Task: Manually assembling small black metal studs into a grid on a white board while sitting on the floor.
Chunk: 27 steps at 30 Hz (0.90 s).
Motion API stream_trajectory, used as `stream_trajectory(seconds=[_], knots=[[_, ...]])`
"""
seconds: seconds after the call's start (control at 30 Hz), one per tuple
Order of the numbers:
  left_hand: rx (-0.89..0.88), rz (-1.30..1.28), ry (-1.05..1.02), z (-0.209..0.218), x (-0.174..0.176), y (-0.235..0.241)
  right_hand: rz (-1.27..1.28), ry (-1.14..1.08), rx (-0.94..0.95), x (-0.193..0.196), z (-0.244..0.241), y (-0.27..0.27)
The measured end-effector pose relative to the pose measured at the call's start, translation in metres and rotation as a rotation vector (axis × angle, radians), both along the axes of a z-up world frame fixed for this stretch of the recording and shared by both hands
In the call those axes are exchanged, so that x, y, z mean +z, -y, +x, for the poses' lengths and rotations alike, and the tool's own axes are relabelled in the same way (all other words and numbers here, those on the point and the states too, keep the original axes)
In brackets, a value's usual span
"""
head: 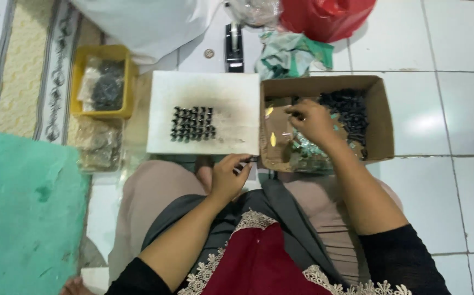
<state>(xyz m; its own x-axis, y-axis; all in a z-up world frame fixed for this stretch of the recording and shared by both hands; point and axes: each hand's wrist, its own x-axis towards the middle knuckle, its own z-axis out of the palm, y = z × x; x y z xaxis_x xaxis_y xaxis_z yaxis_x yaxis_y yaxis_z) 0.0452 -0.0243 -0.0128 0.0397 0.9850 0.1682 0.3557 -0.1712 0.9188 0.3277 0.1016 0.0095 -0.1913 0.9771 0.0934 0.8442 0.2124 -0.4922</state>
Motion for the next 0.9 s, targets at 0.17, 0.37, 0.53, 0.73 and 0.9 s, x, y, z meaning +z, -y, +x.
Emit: stream_trajectory(seconds=[0.17, 0.37, 0.53, 0.73, 0.9], knots=[[-0.173, 0.000, -0.082, 0.035, 0.032, -0.007, -0.071, -0.120, -0.314, -0.008, 0.106, 0.005], [-0.291, 0.023, -0.137, 0.097, 0.012, -0.050, -0.298, -0.036, -0.492, -0.069, 0.142, 0.003], [-0.261, -0.272, -0.103, 0.158, -0.007, -0.092, -0.498, 0.099, -0.485, -0.068, 0.129, -0.016], [-0.132, -0.499, -0.092, 0.213, -0.075, -0.125, -0.632, 0.181, -0.449, -0.093, 0.129, -0.037], [-0.090, -0.594, -0.114, 0.233, -0.103, -0.139, -0.662, 0.055, -0.439, -0.071, 0.126, -0.040]])
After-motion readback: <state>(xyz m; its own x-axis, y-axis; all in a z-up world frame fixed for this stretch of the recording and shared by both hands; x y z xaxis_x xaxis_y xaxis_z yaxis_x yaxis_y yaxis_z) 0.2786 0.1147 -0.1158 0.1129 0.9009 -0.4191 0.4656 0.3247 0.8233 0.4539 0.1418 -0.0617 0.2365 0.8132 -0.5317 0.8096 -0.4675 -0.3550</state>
